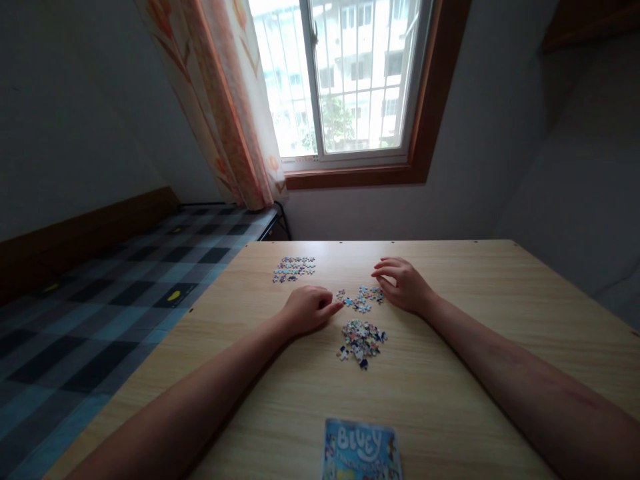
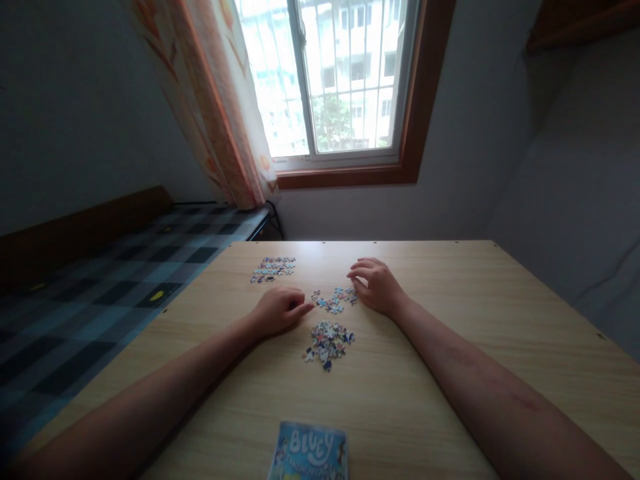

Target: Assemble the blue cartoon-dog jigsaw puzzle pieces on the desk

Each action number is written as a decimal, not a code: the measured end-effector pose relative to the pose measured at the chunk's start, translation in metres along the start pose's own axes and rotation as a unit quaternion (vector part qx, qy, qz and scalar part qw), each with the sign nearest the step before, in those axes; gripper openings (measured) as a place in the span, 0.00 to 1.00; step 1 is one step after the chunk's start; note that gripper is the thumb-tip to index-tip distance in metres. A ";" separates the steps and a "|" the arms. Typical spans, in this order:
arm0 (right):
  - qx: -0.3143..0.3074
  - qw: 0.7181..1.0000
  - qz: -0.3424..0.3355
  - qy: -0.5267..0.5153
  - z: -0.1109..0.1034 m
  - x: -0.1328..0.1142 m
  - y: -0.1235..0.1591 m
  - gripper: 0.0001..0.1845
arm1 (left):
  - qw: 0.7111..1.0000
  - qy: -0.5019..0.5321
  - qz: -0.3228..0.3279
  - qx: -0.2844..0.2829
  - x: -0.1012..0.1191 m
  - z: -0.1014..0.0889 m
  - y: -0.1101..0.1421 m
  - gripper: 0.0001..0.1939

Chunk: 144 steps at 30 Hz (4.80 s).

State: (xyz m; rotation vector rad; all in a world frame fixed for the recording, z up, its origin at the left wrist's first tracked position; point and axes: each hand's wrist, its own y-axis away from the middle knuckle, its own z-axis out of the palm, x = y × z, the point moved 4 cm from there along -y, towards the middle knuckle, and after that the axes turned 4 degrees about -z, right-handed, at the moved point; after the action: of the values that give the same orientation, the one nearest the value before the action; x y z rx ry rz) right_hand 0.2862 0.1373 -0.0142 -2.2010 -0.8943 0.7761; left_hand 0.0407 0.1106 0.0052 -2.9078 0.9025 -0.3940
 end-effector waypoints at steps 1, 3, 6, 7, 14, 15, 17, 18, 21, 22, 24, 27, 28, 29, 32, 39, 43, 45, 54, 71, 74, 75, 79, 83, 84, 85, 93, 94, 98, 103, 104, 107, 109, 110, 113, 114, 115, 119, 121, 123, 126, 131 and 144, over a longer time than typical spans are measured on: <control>0.003 1.000 -0.003 0.001 -0.001 -0.001 0.000 0.09 | 0.999 0.012 0.026 -0.019 0.003 -0.001 0.002 0.24; 0.006 1.000 -0.005 0.001 -0.003 -0.002 -0.001 0.09 | 0.994 0.029 0.073 -0.070 0.010 -0.005 0.006 0.23; 0.004 1.000 -0.005 -0.001 -0.004 -0.004 -0.002 0.09 | 0.985 0.026 0.088 -0.146 0.018 -0.011 0.012 0.24; 0.004 1.000 -0.005 -0.002 -0.004 -0.005 -0.002 0.09 | 0.983 0.018 0.083 -0.165 0.021 -0.013 0.014 0.24; -0.001 1.000 -0.007 -0.016 -0.003 -0.004 0.000 0.10 | 0.978 -0.021 0.025 -0.205 0.039 -0.020 0.025 0.19; -0.001 1.000 -0.005 -0.018 -0.003 -0.003 0.000 0.10 | 0.976 -0.017 0.022 -0.214 0.040 -0.021 0.026 0.17; -0.002 1.000 -0.003 -0.024 -0.002 -0.003 0.001 0.10 | 0.970 -0.007 0.009 -0.242 0.036 -0.024 0.027 0.12; -0.002 1.000 -0.002 -0.026 -0.002 -0.003 0.001 0.10 | 0.966 -0.003 0.000 -0.257 0.033 -0.026 0.027 0.09; -0.002 0.999 0.002 -0.032 -0.002 -0.003 0.001 0.10 | 0.960 -0.013 -0.040 -0.277 0.016 -0.033 0.025 0.04; -0.003 0.999 0.004 -0.033 -0.003 -0.004 0.001 0.10 | 0.962 -0.024 -0.050 -0.266 0.010 -0.035 0.024 0.03; -0.007 0.999 0.009 -0.036 -0.003 -0.004 0.001 0.10 | 0.970 -0.053 -0.059 -0.229 -0.002 -0.039 0.020 0.05; -0.014 0.999 0.016 -0.040 -0.002 -0.004 0.001 0.10 | 0.978 -0.082 -0.062 -0.183 -0.015 -0.041 0.016 0.09; -0.015 0.999 0.019 -0.040 -0.003 -0.003 0.001 0.10 | 0.979 -0.090 -0.068 -0.169 -0.018 -0.041 0.016 0.10; -0.016 0.999 0.021 -0.041 -0.003 -0.003 0.001 0.10 | 0.980 -0.099 -0.075 -0.154 -0.020 -0.041 0.015 0.09; -0.014 0.999 0.024 -0.039 -0.003 -0.003 0.001 0.10 | 0.981 -0.124 -0.101 -0.110 -0.019 -0.043 0.015 0.09; -0.014 0.999 0.029 -0.034 -0.002 -0.004 0.001 0.10 | 0.971 -0.132 -0.113 -0.162 -0.003 -0.044 0.022 0.06; -0.020 0.999 0.032 -0.037 -0.002 -0.003 0.002 0.10 | 0.971 -0.138 -0.110 -0.159 -0.001 -0.041 0.021 0.06; -0.021 0.999 0.033 -0.035 -0.002 -0.002 0.002 0.10 | 0.975 -0.141 -0.107 -0.137 -0.003 -0.038 0.019 0.07; -0.026 0.998 0.034 -0.044 -0.001 -0.001 0.002 0.11 | 0.977 -0.136 -0.161 0.017 -0.042 -0.048 0.006 0.11; -0.025 0.998 0.043 -0.030 -0.001 0.001 0.005 0.11 | 0.949 -0.166 -0.238 0.127 -0.096 -0.051 0.011 0.17; -0.024 0.998 0.040 -0.032 -0.001 0.000 0.004 0.11 | 0.952 -0.161 -0.225 0.129 -0.096 -0.047 0.011 0.18; -0.026 0.998 0.040 -0.032 -0.001 0.000 0.004 0.11 | 0.954 -0.160 -0.219 0.125 -0.095 -0.046 0.010 0.18; -0.030 0.998 0.042 -0.031 -0.001 0.000 0.003 0.11 | 0.960 -0.166 -0.200 0.103 -0.093 -0.041 0.009 0.15; -0.033 0.998 0.045 -0.038 -0.001 0.000 0.003 0.11 | 0.962 -0.171 -0.193 0.091 -0.094 -0.039 0.009 0.14; -0.034 0.998 0.046 -0.039 -0.001 0.000 0.003 0.11 | 0.962 -0.171 -0.191 0.090 -0.094 -0.039 0.009 0.14; -0.036 0.997 0.046 -0.040 -0.001 0.000 0.003 0.11 | 0.963 -0.171 -0.190 0.089 -0.095 -0.040 0.009 0.15; -0.046 0.997 0.046 -0.040 -0.001 0.000 0.003 0.11 | 0.964 -0.160 -0.193 0.090 -0.093 -0.042 0.010 0.16; -0.047 0.997 0.048 -0.040 -0.001 0.000 0.003 0.11 | 0.963 -0.161 -0.196 0.094 -0.091 -0.043 0.010 0.16; -0.051 0.996 0.057 -0.041 0.000 0.000 0.003 0.11 | 0.957 -0.187 -0.203 0.091 -0.068 -0.050 0.010 0.17; -0.053 0.996 0.063 -0.047 0.000 0.000 0.003 0.10 | 0.951 -0.219 -0.212 -0.054 -0.016 -0.046 0.016 0.14; -0.052 0.996 0.063 -0.048 0.000 -0.001 0.003 0.10 | 0.949 -0.224 -0.208 -0.079 -0.006 -0.043 0.019 0.14; -0.054 0.995 0.062 -0.051 0.000 0.000 0.003 0.10 | 0.947 -0.222 -0.199 -0.118 0.013 -0.033 0.027 0.14; -0.055 0.995 0.062 -0.053 0.001 0.000 0.003 0.10 | 0.948 -0.226 -0.181 -0.129 0.018 -0.025 0.031 0.15; -0.057 0.995 0.062 -0.054 0.001 0.000 0.003 0.10 | 0.949 -0.230 -0.173 -0.131 0.018 -0.021 0.032 0.16; -0.060 0.995 0.064 -0.055 0.001 0.000 0.003 0.10 | 0.947 -0.243 -0.163 -0.132 0.013 -0.014 0.033 0.21; -0.061 0.994 0.065 -0.055 0.001 0.000 0.003 0.10 | 0.947 -0.244 -0.164 -0.129 0.011 -0.013 0.032 0.23; -0.062 0.994 0.066 -0.054 0.001 0.000 0.003 0.10 | 0.948 -0.242 -0.165 -0.128 0.009 -0.013 0.032 0.24; -0.067 0.994 0.067 -0.054 0.000 0.000 0.003 0.10 | 0.945 -0.228 -0.194 -0.134 -0.001 -0.017 0.028 0.28; -0.070 0.994 0.068 -0.052 0.001 0.000 0.004 0.10 | 0.942 -0.220 -0.220 -0.129 -0.007 -0.018 0.026 0.28; -0.072 0.994 0.069 -0.049 0.001 0.000 0.004 0.10 | 0.941 -0.214 -0.237 -0.111 -0.014 -0.019 0.023 0.27; -0.073 0.994 0.070 -0.045 0.000 0.000 0.004 0.10 | 0.943 -0.216 -0.237 -0.086 -0.020 -0.019 0.019 0.26; -0.072 0.994 0.070 -0.043 -0.001 -0.001 0.004 0.10 | 0.941 -0.223 -0.236 -0.093 -0.017 -0.017 0.019 0.28; -0.078 0.993 0.075 -0.049 0.001 0.002 0.005 0.10 | 0.937 -0.223 -0.249 -0.099 -0.019 -0.019 0.019 0.29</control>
State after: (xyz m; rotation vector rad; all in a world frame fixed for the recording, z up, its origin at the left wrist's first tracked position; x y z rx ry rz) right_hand 0.2885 0.1360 -0.0184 -2.4071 -0.8699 0.9184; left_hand 0.0101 0.1059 0.0169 -3.1719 0.1406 0.3560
